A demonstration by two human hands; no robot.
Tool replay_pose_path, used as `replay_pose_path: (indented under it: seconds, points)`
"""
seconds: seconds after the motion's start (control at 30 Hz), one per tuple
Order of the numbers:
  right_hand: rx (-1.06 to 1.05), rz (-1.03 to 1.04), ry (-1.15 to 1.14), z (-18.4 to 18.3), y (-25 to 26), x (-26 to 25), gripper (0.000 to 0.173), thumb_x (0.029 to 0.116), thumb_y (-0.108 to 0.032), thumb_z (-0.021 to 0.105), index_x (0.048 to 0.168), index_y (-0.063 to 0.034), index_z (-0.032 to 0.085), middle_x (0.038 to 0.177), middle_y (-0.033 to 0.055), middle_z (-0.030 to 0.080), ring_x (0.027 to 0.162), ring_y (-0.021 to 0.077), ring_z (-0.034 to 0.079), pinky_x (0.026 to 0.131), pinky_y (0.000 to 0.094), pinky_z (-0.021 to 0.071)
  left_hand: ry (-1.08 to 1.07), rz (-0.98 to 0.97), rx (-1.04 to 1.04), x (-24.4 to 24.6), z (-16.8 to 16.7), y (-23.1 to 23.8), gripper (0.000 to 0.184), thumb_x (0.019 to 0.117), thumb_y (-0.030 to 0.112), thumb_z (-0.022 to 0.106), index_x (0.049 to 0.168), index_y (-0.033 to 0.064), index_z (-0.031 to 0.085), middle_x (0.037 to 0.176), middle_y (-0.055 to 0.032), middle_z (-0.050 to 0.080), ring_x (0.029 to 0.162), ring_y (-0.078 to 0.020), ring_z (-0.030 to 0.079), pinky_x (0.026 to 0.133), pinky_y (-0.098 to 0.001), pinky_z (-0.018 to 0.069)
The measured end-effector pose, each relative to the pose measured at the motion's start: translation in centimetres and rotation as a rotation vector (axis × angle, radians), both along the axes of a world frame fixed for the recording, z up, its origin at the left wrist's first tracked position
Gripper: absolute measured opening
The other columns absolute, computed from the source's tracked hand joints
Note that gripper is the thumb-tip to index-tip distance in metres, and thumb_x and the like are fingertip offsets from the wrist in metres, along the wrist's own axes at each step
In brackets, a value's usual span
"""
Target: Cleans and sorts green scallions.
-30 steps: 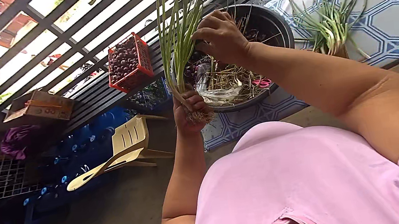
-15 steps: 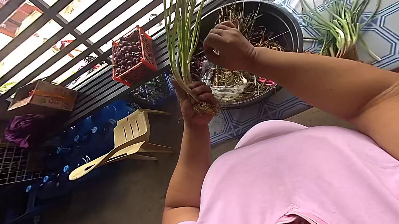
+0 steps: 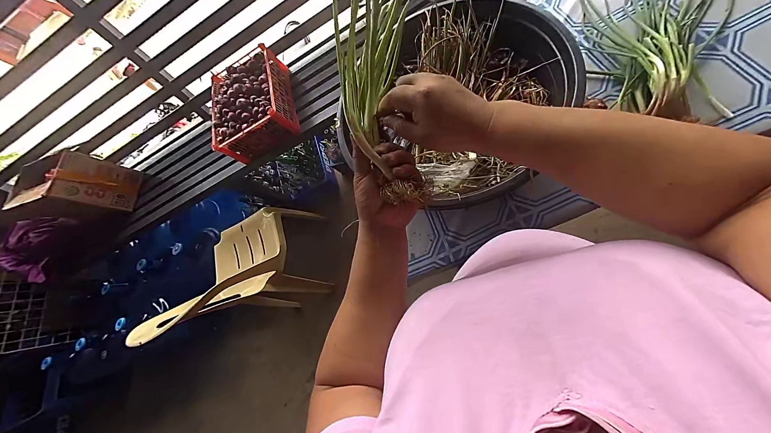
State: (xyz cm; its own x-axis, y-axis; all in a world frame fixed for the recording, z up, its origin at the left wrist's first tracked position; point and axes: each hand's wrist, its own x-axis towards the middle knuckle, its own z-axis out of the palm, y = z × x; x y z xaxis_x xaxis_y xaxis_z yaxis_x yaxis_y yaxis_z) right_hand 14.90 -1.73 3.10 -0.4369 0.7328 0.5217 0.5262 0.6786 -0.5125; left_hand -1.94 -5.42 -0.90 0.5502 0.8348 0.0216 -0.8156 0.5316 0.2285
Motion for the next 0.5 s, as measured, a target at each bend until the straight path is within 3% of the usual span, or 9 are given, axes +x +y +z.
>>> replay_pose_path:
  seconds: [0.1, 0.17, 0.27, 0.37, 0.43, 0.5]
  points:
    - [0.145, 0.049, -0.043, -0.8, -0.3, -0.5, 0.02, 0.098, -0.017, 0.062, 0.094, -0.0035, 0.076, 0.086, 0.0144, 0.072, 0.086, 0.0314, 0.071, 0.077, 0.049, 0.0568, 0.128, 0.121, -0.047, 0.2, 0.1, 0.7, 0.056, 0.1045, 0.054, 0.041, 0.078, 0.0118, 0.067, 0.065, -0.0012, 0.066, 0.056, -0.0096, 0.066, 0.053, -0.021, 0.0558]
    - [0.169, 0.115, -0.041, -1.1, -0.4, -0.5, 0.018, 0.0965, -0.017, 0.064, 0.09, -0.0046, 0.075, 0.084, 0.0126, 0.072, 0.085, 0.0299, 0.071, 0.076, 0.0478, 0.057, 0.17, 0.164, -0.062, -0.1, -0.1, 1.0, 0.056, 0.1045, 0.054, 0.04, 0.076, 0.0129, 0.066, 0.064, -0.0009, 0.065, 0.054, -0.0092, 0.064, 0.052, -0.0213, 0.0555]
    - [0.103, 0.123, 0.058, -1.0, -0.6, 0.7, 0.017, 0.094, -0.013, 0.063, 0.092, -0.0025, 0.076, 0.083, 0.0123, 0.068, 0.081, 0.0257, 0.067, 0.076, 0.0434, 0.0544, 0.054, 0.123, -0.015, -1.1, -0.9, 1.3, 0.051, 0.1035, 0.051, 0.046, 0.084, 0.0089, 0.067, 0.07, -0.0045, 0.069, 0.06, -0.0126, 0.069, 0.055, -0.0223, 0.0575]
    - [-0.018, -0.029, 0.166, -1.1, -0.6, 3.2, 0.018, 0.0963, -0.013, 0.059, 0.093, -0.0016, 0.073, 0.09, 0.0121, 0.069, 0.081, 0.0192, 0.065, 0.075, 0.0374, 0.0538, -0.085, 0.057, 0.012, -1.9, -1.1, 1.3, 0.046, 0.1029, 0.05, 0.049, 0.093, 0.0078, 0.063, 0.074, -0.005, 0.069, 0.064, -0.0137, 0.071, 0.058, -0.0225, 0.0589]
    - [-0.134, -0.185, 0.08, -2.3, 0.3, 5.4, 0.022, 0.0997, -0.017, 0.057, 0.099, -0.0015, 0.073, 0.098, 0.0147, 0.071, 0.089, 0.0243, 0.068, 0.082, 0.0439, 0.0546, -0.122, 0.039, 0.009, -2.2, -1.2, 0.9, 0.048, 0.1018, 0.051, 0.049, 0.095, 0.006, 0.064, 0.075, -0.0062, 0.069, 0.063, -0.0146, 0.071, 0.058, -0.0228, 0.0587]
    - [-0.339, -0.281, -0.105, -3.9, 1.9, 7.3, 0.031, 0.1036, -0.025, 0.058, 0.118, -0.0032, 0.073, 0.116, 0.0186, 0.071, 0.111, 0.0339, 0.067, 0.099, 0.0561, 0.0498, -0.133, 0.001, 0.045, -2.4, -1.5, 0.4, 0.046, 0.103, 0.05, 0.048, 0.101, 0.0062, 0.061, 0.077, -0.0056, 0.068, 0.064, -0.0136, 0.07, 0.059, -0.0214, 0.0579]
